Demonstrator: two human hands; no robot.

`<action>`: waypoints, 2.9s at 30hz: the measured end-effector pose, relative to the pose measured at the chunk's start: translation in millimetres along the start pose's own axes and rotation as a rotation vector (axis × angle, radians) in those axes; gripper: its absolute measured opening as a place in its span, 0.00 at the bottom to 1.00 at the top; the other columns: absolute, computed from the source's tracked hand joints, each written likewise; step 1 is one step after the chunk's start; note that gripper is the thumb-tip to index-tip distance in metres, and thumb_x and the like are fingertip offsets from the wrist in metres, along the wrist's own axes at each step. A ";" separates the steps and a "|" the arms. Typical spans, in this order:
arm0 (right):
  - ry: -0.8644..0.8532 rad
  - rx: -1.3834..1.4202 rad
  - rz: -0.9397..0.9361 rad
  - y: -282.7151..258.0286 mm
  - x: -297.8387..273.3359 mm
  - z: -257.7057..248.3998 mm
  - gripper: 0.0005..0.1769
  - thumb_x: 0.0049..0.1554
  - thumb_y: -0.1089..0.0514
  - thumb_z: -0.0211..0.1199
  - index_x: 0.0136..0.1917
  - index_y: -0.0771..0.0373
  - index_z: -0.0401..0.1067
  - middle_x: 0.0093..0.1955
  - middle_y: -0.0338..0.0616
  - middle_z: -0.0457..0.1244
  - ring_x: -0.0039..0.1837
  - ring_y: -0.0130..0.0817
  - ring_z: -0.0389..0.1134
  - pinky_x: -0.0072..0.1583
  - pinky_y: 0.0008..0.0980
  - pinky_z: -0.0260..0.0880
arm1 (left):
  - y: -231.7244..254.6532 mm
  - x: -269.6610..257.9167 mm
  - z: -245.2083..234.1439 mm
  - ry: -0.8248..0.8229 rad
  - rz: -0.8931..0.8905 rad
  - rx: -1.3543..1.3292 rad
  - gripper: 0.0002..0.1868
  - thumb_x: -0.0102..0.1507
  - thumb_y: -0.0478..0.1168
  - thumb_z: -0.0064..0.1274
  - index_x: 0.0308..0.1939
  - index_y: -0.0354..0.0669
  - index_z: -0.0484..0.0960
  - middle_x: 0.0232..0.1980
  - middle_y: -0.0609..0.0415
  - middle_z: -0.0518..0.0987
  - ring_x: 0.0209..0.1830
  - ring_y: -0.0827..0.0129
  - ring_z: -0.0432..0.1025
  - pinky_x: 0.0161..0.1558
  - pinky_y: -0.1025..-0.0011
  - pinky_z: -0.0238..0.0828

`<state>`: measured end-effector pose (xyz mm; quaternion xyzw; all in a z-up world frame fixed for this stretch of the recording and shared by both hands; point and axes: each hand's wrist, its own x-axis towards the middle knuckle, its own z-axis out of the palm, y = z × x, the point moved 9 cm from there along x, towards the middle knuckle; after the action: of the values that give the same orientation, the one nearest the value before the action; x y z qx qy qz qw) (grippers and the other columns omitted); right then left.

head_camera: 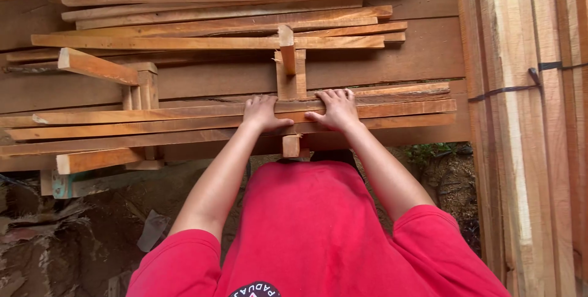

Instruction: Bundling thin wooden slats together using plastic straps.

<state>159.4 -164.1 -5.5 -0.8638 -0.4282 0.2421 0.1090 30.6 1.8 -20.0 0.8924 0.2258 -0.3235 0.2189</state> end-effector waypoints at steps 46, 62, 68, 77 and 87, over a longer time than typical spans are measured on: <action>-0.256 0.089 0.281 -136.4 170.0 48.0 0.39 0.57 0.19 0.50 0.65 0.45 0.73 0.64 0.39 0.68 0.69 0.44 0.67 0.69 0.57 0.57 | -230.3 -24.9 -38.4 0.234 0.223 0.067 0.58 0.54 0.80 0.48 0.77 0.48 0.60 0.76 0.51 0.65 0.77 0.55 0.57 0.74 0.49 0.46; -0.245 -0.068 0.224 -262.4 96.7 80.3 0.45 0.55 0.15 0.46 0.54 0.53 0.81 0.56 0.51 0.72 0.63 0.51 0.72 0.63 0.52 0.67 | -249.6 -92.2 -10.4 0.459 0.242 0.235 0.74 0.43 0.88 0.49 0.80 0.44 0.51 0.82 0.49 0.54 0.81 0.52 0.48 0.79 0.45 0.34; -0.110 -0.136 0.140 -254.6 105.6 83.6 0.48 0.53 0.12 0.46 0.50 0.54 0.83 0.45 0.53 0.73 0.55 0.52 0.75 0.55 0.46 0.73 | -262.4 -71.0 13.0 0.510 0.251 0.371 0.77 0.35 0.63 0.74 0.81 0.47 0.48 0.78 0.50 0.56 0.76 0.52 0.52 0.77 0.45 0.41; 0.094 -0.101 -0.043 -261.2 100.7 71.7 0.38 0.50 0.18 0.59 0.51 0.50 0.81 0.46 0.44 0.73 0.55 0.43 0.74 0.57 0.41 0.71 | -265.3 -66.8 12.4 0.536 0.300 0.340 0.75 0.33 0.68 0.71 0.79 0.51 0.54 0.71 0.54 0.63 0.71 0.59 0.57 0.72 0.51 0.47; -0.610 -0.141 0.203 -228.0 127.5 111.8 0.60 0.34 0.00 0.47 0.65 0.37 0.75 0.64 0.41 0.69 0.71 0.43 0.67 0.68 0.45 0.67 | -249.6 -98.6 6.3 0.655 0.454 -0.088 0.44 0.56 0.60 0.64 0.72 0.51 0.68 0.72 0.54 0.65 0.75 0.54 0.56 0.74 0.49 0.49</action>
<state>11.4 73.8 -52.7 -0.7950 -0.3687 0.4691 -0.1091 -176.3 172.8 -18.7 0.9653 0.0944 0.0448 0.2393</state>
